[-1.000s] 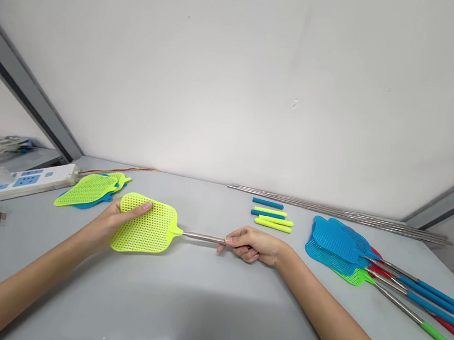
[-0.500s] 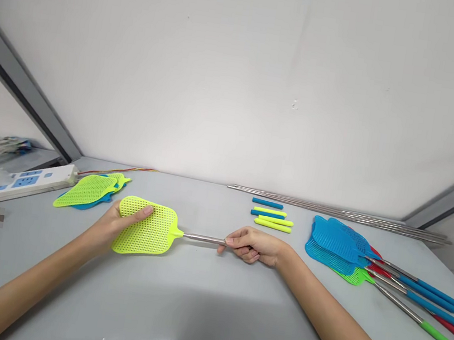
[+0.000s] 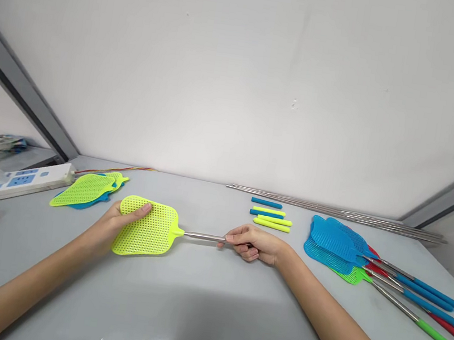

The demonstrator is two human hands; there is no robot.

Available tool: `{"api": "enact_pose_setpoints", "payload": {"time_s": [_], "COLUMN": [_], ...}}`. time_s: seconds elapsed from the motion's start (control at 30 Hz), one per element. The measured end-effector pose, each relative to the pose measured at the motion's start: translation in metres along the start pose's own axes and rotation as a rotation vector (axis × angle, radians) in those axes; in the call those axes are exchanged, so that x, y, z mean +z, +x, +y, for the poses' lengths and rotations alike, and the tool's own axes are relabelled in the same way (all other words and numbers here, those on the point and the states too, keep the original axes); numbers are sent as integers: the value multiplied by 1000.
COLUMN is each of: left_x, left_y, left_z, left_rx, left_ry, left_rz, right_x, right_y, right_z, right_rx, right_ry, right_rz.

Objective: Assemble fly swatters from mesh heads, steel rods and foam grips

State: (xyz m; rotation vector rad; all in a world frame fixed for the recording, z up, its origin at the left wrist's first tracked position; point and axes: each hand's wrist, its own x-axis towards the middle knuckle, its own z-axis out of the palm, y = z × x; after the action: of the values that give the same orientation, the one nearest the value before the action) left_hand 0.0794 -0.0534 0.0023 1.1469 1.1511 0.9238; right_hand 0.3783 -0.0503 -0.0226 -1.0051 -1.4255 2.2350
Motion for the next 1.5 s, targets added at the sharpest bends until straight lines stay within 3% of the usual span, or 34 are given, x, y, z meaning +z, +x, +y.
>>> {"api": "enact_pose_setpoints", "payload": {"time_s": [0.17, 0.3, 0.67, 0.93, 1.03, 1.13, 1.2, 1.33, 1.5], "left_x": [1, 0, -3, -4, -8, -14, -18, -19, -20], "left_y": [0, -1, 1, 4, 9, 17, 21, 21, 20], "left_z": [3, 6, 10, 4, 0, -5, -8, -10, -13], "left_rx": [-42, -53, -150, -260, -114, 124, 192, 256, 307], "left_ry": [-60, -85, -93, -18, 178, 585, 815, 1037, 1134], "left_rz": [-31, -14, 4, -122, -55, 158, 219, 183, 127], "right_x": [0, -5, -31, -37, -37, -39, -40, -42, -36], "right_y": [-4, -14, -65, -69, -66, -63, -60, -59, -65], "right_z": [-7, -15, 2, 22, 25, 29, 31, 33, 29], "right_rx": [19, -7, -90, -45, -49, -48, -46, -55, -97], "right_ry": [-115, -246, -108, -185, -241, -314, -355, -383, -319], "right_rz": [23, 147, 807, 871, 890, 929, 951, 947, 851]}}
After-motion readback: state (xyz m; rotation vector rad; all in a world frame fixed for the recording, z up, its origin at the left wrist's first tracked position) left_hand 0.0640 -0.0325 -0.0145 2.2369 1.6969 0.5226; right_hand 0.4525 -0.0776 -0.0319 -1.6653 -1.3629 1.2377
